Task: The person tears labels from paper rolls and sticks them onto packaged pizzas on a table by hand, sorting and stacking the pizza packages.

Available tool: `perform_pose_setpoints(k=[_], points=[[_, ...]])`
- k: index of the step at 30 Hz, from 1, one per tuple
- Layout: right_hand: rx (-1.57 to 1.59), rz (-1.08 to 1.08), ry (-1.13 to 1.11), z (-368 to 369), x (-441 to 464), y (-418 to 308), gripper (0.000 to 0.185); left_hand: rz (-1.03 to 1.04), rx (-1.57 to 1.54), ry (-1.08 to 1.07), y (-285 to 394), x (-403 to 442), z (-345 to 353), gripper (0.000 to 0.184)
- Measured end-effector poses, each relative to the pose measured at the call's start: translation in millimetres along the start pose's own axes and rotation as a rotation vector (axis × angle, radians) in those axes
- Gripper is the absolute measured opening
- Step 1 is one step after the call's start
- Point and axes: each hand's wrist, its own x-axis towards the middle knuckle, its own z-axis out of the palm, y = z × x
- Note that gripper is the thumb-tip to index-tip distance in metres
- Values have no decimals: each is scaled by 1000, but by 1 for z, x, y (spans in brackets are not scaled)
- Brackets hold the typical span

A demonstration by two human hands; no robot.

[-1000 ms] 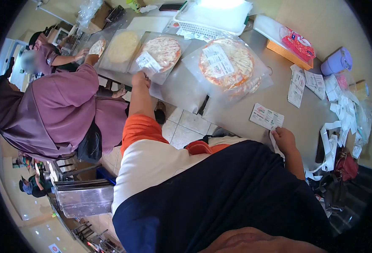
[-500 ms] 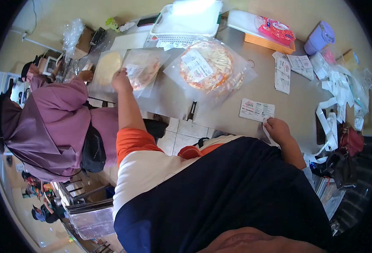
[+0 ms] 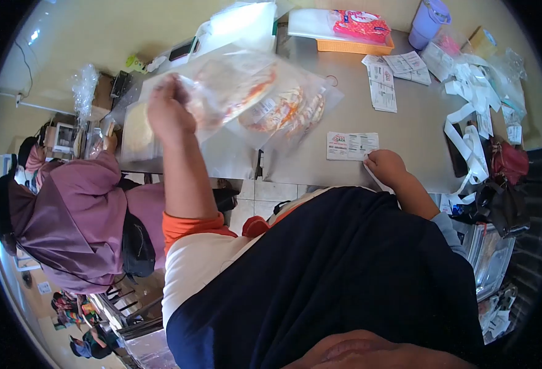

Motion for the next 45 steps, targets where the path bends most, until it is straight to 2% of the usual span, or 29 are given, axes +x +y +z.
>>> perform_pose_setpoints(k=[1, 6, 8, 11, 13, 14, 15, 17, 19, 22, 25, 28, 31, 34, 40, 43, 45], points=[[9, 3, 7, 1, 0, 0, 27, -66, 2, -82, -16, -7, 2, 13], [47, -134, 104, 2, -2, 6, 27, -376, 202, 0, -92, -55, 1, 10], [124, -140, 150, 1, -8, 8, 28, -326, 361, 12, -93, -62, -9, 15], [261, -5, 238, -20, -21, -2, 33, 529, 875, 274, -109, -73, -11, 22], [334, 130, 334, -33, -29, -8, 36, 749, 977, 33, -88, -102, 10, 28], [541, 208, 317, -39, -29, -10, 36, 858, 1019, -94, -76, -117, 24, 31], [748, 286, 304, -45, -28, -12, 37, 849, 1001, -358, -73, -129, 33, 30], [1151, 386, 305, -50, -25, -11, 36, 653, 743, -851, -91, -149, 50, 31], [1314, 431, 289, -57, -21, -12, 34, 499, 642, -1013, -107, -181, 74, 33], [1471, 423, 290, -64, -20, -19, 31, -156, 278, -1064, -116, -219, 102, 37], [1504, 392, 278, -58, -18, -18, 31, -497, 158, -1026, -127, -226, 108, 41], [1514, 388, 256, -54, -21, -14, 31, -243, 298, -1094, -123, -225, 109, 38], [1527, 397, 238, -53, -26, -16, 32, 318, 514, -1128, -119, -222, 110, 29], [1572, 390, 230, -55, -28, -20, 32, 574, 525, -1005, -119, -222, 113, 22], [1667, 426, 187, -51, -29, -21, 33, 834, 569, -932, -112, -221, 108, 21], [1670, 424, 220, -48, -29, -21, 33, 735, 601, -944, -109, -221, 110, 19], [1614, 393, 266, -41, -26, -15, 32, 570, 549, -982, -118, -215, 110, 16]])
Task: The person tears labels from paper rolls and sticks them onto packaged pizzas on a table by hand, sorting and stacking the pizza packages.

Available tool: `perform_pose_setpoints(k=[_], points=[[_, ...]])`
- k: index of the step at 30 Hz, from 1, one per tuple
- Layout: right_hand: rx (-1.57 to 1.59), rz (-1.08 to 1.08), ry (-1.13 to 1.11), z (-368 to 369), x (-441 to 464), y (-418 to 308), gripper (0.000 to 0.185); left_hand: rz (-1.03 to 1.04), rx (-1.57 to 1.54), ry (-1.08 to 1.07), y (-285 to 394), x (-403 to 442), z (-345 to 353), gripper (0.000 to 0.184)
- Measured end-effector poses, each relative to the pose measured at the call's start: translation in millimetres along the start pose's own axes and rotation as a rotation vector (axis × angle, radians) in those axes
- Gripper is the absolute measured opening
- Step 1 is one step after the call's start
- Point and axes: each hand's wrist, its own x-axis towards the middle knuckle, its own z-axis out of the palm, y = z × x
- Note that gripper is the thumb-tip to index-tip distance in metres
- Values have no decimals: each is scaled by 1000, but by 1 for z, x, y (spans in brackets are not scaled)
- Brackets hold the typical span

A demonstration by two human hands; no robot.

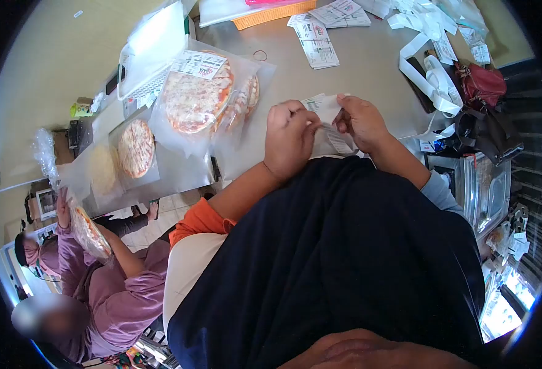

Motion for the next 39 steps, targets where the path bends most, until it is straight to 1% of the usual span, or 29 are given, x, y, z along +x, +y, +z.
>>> perform_pose_setpoints(k=[1, 3, 4, 6, 8, 9, 11, 12, 15, 20, 23, 24, 26, 29, 32, 33, 35, 38, 39], points=[[-58, -70, 60, -3, 2, 1, 32, -51, -65, -21, -7, 1, 1, 15], [-176, -212, 181, -10, 8, 4, 32, -358, -135, -213, -23, 8, -3, 13], [-315, -247, 146, -16, 13, 9, 32, -512, -169, -309, -31, 11, -4, 13], [-593, -316, 69, -29, 22, 22, 33, -518, -41, -533, -49, 14, -1, 14], [-817, -311, -15, -26, 20, 27, 33, -486, 29, -735, -67, 15, 9, 19], [-928, -306, -58, -25, 20, 30, 34, -490, 55, -782, -77, 12, 17, 19], [-1124, -373, -129, -26, 24, 39, 34, -495, 106, -874, -89, 8, 32, 20], [-1221, -407, -163, -27, 26, 43, 34, -490, 144, -867, -88, 8, 35, 20], [-1296, -532, -151, -32, 27, 55, 33, -480, 229, -854, -87, 6, 43, 21], [-1321, -525, -147, -32, 29, 56, 31, -473, 321, -825, -81, 4, 52, 23], [-1352, -481, -153, -30, 28, 53, 30, -435, 452, -751, -76, -3, 62, 25], [-1362, -463, -158, -29, 28, 52, 29, -465, 461, -726, -70, -4, 62, 26], [-1365, -493, -146, -30, 28, 54, 29, -525, 479, -674, -60, -4, 61, 31], [-1375, -532, -156, -31, 28, 54, 29, -607, 605, -473, -61, 0, 54, 45], [-1345, -528, -162, -34, 31, 57, 29, -411, 690, -584, -76, 0, 34, 57], [-1326, -517, -164, -34, 30, 56, 29, -298, 656, -611, -76, 0, 27, 56], [-1290, -574, -182, -36, 25, 53, 29, -73, 584, -659, -73, 1, 14, 56], [-1221, -718, -166, -39, 19, 55, 28, -90, 592, -691, -80, 1, 17, 55], [-1195, -776, -152, -40, 19, 56, 28, -111, 595, -656, -80, 2, 19, 51]])
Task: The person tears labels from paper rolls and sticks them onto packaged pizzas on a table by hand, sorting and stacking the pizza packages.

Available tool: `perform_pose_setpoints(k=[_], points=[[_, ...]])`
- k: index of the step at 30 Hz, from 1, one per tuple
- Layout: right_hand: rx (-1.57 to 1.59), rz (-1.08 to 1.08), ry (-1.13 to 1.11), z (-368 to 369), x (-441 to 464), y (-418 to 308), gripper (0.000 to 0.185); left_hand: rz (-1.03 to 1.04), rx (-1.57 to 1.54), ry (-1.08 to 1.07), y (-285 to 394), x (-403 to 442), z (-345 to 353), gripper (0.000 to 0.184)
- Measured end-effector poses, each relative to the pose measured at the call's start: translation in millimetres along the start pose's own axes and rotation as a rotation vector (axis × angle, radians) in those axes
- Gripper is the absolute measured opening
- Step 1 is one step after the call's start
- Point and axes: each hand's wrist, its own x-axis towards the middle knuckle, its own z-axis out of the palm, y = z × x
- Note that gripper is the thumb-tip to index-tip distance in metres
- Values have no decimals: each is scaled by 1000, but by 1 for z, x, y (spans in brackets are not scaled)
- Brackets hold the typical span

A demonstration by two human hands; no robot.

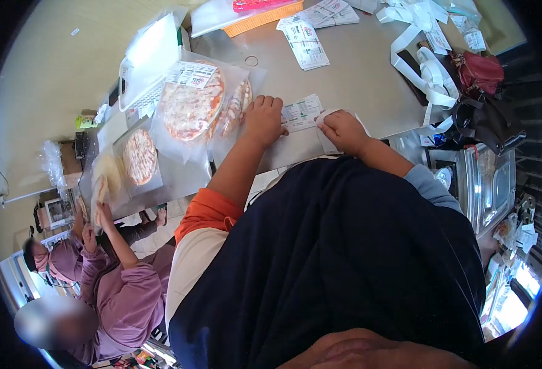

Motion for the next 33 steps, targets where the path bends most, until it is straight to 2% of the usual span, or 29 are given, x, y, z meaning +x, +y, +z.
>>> perform_pose_setpoints(k=[2, 6, 8, 11, 15, 20, 23, 26, 33], points=[[-9, -33, 45, 3, -2, 3, 27, -58, -17, 53, 3, 5, 2, 43], [-13, -72, 125, 2, 0, -1, 27, -44, -114, 134, -10, 9, 23, 21], [-27, -71, 100, 6, 0, 3, 25, -50, -165, 186, -8, 9, 24, 12], [-40, -84, 75, 11, 1, 5, 24, -64, -160, 343, -2, 6, 25, 19], [-115, -25, -40, 9, 3, -1, 22, -44, -128, 284, -6, 3, 29, 27], [-121, -106, 50, 15, 5, 1, 22, -148, -211, 298, 5, -3, 20, 39], [-163, -59, -45, 13, 8, 1, 22, -113, -92, 98, 0, -5, 14, 49], [-166, -58, -69, 11, 10, -2, 23, -146, -145, 91, 2, -4, 8, 46], [-159, -179, 19, 7, 10, -4, 21, -82, -175, 267, -4, -3, 26, 12]])
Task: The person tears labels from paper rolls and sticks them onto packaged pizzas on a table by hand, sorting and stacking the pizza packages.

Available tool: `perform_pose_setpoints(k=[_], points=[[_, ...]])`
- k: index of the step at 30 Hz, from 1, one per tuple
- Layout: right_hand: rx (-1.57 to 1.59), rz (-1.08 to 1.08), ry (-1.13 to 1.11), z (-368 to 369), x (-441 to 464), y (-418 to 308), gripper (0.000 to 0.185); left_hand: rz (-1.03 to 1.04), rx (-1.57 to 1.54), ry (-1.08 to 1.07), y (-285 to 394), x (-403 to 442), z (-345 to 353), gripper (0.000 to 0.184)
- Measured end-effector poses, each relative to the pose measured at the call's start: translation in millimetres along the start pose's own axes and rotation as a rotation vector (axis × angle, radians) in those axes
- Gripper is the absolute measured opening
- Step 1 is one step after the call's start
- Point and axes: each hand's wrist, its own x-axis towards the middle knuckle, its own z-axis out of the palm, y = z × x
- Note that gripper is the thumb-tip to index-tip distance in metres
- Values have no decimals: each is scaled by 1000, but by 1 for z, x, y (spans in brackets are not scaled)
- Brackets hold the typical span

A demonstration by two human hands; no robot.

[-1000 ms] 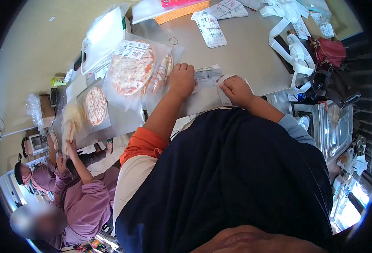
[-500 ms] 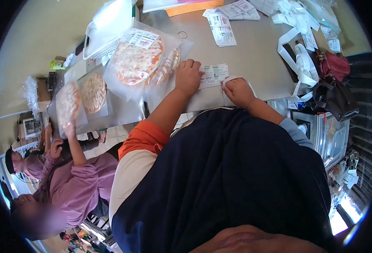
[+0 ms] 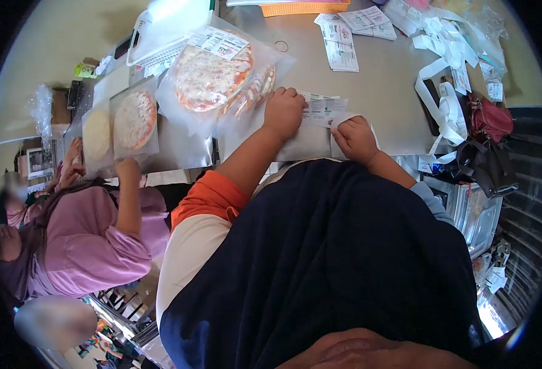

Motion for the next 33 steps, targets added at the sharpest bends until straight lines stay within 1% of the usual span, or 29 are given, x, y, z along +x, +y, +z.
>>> perform_pose_setpoints(k=[3, 6, 8, 9, 11, 13, 14, 16, 17, 18, 19, 21, 24, 25, 27, 29, 31, 33], points=[[26, -49, -41, -2, 4, -1, 21, -27, -75, 157, 6, 0, -17, 10], [56, -64, -26, 5, 5, 5, 21, -84, -179, 325, 18, -7, -61, 9], [31, -32, -83, 6, 3, 8, 21, -94, -253, 468, 10, -21, -88, 8], [22, -30, -111, 8, 5, 10, 21, -201, -491, 548, 5, -35, -98, 8], [8, -33, -82, 15, 6, 12, 21, -409, -951, 730, -8, -66, -122, 11], [29, -33, -42, 14, 11, 5, 22, -563, -943, 962, -44, -106, -125, 14], [41, -32, -25, 15, 11, 5, 23, -647, -1116, 1090, -62, -127, -124, 10], [70, -23, 21, 18, 14, 4, 25, -1121, -1148, 1224, -95, -175, -118, 15], [89, -17, 50, 18, 15, 2, 25, -1271, -1157, 1274, -106, -197, -114, 15], [106, -10, 80, 19, 15, 1, 26, -1417, -1099, 1243, -115, -221, -107, 15], [116, 1, 92, 22, 13, 4, 26, -1548, -1088, 1222, -122, -242, -101, 9], [130, 28, 116, 27, 11, 8, 27, -1702, -1139, 1271, -141, -264, -94, 12], [146, 10, 127, 30, 7, 11, 28, -1777, -1112, 1159, -169, -268, -98, 16], [140, 2, 123, 31, 6, 12, 28, -1689, -1113, 1150, -187, -271, -96, 18], [132, -6, 119, 30, 6, 10, 27, -1616, -1040, 1133, -210, -254, -113, 16], [125, -7, 111, 31, 4, 11, 25, -1587, -1190, 1167, -249, -246, -123, 14], [120, -5, 99, 32, 0, 15, 21, -1604, -1106, 1126, -285, -236, -134, 13], [107, -3, 105, 34, -2, 17, 20, -1683, -1132, 1211, -301, -215, -149, 12]])
